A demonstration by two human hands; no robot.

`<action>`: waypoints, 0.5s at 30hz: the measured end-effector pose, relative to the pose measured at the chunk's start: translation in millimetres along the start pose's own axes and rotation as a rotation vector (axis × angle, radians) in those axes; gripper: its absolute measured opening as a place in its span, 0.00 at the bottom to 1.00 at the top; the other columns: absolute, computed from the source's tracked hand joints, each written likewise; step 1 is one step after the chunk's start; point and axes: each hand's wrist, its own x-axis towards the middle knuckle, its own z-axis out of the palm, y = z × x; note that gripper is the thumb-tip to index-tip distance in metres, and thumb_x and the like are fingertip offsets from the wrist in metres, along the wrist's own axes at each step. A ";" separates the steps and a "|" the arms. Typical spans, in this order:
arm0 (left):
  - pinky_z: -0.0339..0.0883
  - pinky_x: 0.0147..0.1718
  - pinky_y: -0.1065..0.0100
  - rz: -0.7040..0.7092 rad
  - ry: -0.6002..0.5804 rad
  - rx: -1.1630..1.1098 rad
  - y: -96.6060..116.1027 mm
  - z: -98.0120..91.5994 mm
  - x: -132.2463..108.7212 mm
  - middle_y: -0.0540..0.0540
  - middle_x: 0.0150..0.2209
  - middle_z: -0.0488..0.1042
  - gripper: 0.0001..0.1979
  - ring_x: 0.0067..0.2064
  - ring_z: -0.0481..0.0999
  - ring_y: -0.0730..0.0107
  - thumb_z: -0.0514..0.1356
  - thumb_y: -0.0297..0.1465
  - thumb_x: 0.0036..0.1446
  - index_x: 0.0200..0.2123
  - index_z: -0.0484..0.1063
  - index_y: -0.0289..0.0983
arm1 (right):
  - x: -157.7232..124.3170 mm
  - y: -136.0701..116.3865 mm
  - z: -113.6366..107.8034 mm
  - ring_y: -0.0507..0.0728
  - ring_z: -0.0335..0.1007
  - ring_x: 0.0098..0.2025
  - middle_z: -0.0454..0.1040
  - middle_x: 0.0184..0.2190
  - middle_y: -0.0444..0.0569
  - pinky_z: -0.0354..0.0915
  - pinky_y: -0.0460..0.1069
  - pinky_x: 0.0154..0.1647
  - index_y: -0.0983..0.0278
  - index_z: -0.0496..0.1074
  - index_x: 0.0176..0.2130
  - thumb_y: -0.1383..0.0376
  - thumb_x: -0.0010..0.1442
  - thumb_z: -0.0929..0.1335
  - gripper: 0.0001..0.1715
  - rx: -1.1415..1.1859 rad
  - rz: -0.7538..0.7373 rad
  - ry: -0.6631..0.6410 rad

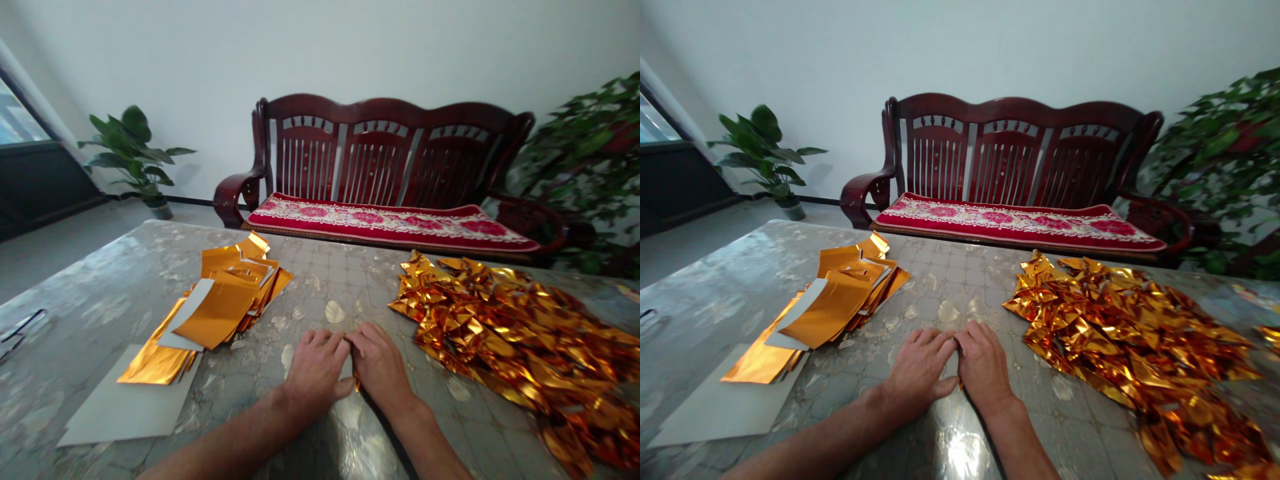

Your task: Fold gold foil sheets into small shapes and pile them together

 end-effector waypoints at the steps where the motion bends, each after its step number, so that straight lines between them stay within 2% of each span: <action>1: 0.59 0.50 0.55 -0.002 0.004 -0.001 0.1 0.1 -0.2 0.45 0.53 0.73 0.23 0.52 0.69 0.55 0.64 0.42 0.55 0.51 0.66 0.40 | 0.2 0.5 -1.1 0.58 0.65 0.39 0.70 0.31 0.49 0.61 0.50 0.42 0.62 0.76 0.32 0.73 0.62 0.65 0.12 0.027 0.001 -0.013; 4: 0.59 0.50 0.54 -0.003 0.024 -0.007 0.8 0.8 -1.3 0.45 0.53 0.73 0.23 0.52 0.69 0.55 0.64 0.42 0.55 0.52 0.66 0.41 | 0.8 2.8 -4.2 0.57 0.65 0.39 0.70 0.31 0.49 0.62 0.49 0.41 0.62 0.76 0.32 0.74 0.62 0.63 0.15 0.097 0.008 -0.058; 10: 0.60 0.50 0.53 -0.004 0.053 -0.019 0.4 3.7 -2.7 0.46 0.55 0.72 0.22 0.53 0.69 0.55 0.63 0.40 0.56 0.53 0.66 0.42 | 4.0 6.3 -12.7 0.56 0.65 0.39 0.70 0.31 0.48 0.60 0.49 0.44 0.62 0.76 0.31 0.79 0.51 0.60 0.19 0.172 0.016 -0.142; 15: 0.60 0.51 0.54 -0.009 0.077 -0.018 -0.5 6.2 -5.0 0.47 0.57 0.71 0.16 0.55 0.68 0.56 0.60 0.36 0.60 0.51 0.67 0.42 | 6.1 12.6 -17.7 0.56 0.65 0.39 0.70 0.30 0.48 0.59 0.49 0.43 0.62 0.76 0.31 0.76 0.56 0.59 0.20 0.239 -0.019 -0.205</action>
